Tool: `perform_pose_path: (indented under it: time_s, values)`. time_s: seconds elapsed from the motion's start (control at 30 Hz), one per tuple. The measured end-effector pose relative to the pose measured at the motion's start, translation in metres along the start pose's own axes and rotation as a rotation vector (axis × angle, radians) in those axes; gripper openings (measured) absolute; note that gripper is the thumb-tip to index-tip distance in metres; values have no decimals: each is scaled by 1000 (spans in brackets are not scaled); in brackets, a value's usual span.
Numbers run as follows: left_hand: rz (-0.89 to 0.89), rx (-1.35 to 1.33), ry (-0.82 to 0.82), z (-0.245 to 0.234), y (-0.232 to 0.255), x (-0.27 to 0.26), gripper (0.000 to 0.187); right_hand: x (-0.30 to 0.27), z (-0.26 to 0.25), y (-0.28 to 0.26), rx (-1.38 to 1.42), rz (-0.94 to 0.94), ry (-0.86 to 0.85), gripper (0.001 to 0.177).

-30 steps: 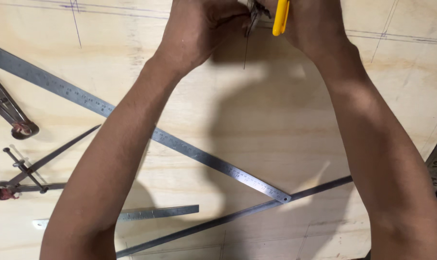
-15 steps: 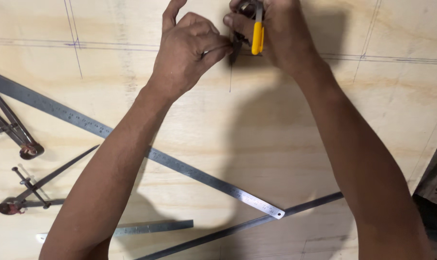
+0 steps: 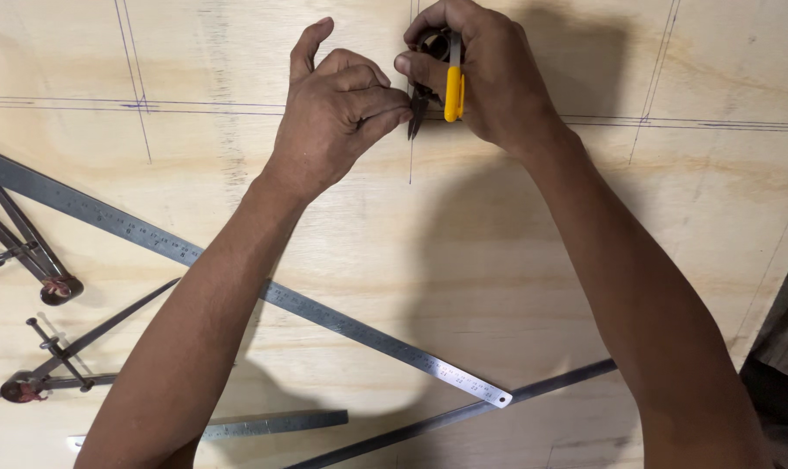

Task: The person uses a pencil and metal rulers to mark straight lines on a large wooden board, then uses a compass to mark specific points and intersections.

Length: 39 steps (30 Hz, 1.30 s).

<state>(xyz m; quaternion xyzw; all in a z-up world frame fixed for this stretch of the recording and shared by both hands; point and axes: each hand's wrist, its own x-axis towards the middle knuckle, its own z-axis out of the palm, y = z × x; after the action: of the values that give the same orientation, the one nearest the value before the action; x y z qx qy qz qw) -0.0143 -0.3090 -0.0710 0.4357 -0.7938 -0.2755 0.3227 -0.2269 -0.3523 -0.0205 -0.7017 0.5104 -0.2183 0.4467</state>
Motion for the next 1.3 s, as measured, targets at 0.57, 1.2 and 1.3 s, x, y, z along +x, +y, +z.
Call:
perform_pose_path:
  time_s: [0.57, 1.2, 1.3]
  values:
    - [24, 1, -3, 0, -5, -3, 8, -12, 7, -6, 8, -77, 77, 22]
    - [50, -14, -1, 2, -7, -4, 4, -14, 5, 1, -2, -170, 109, 19]
    - [75, 20, 3, 2, -8, -4, 5, -13, 5, 3, -11, -157, 108, 19]
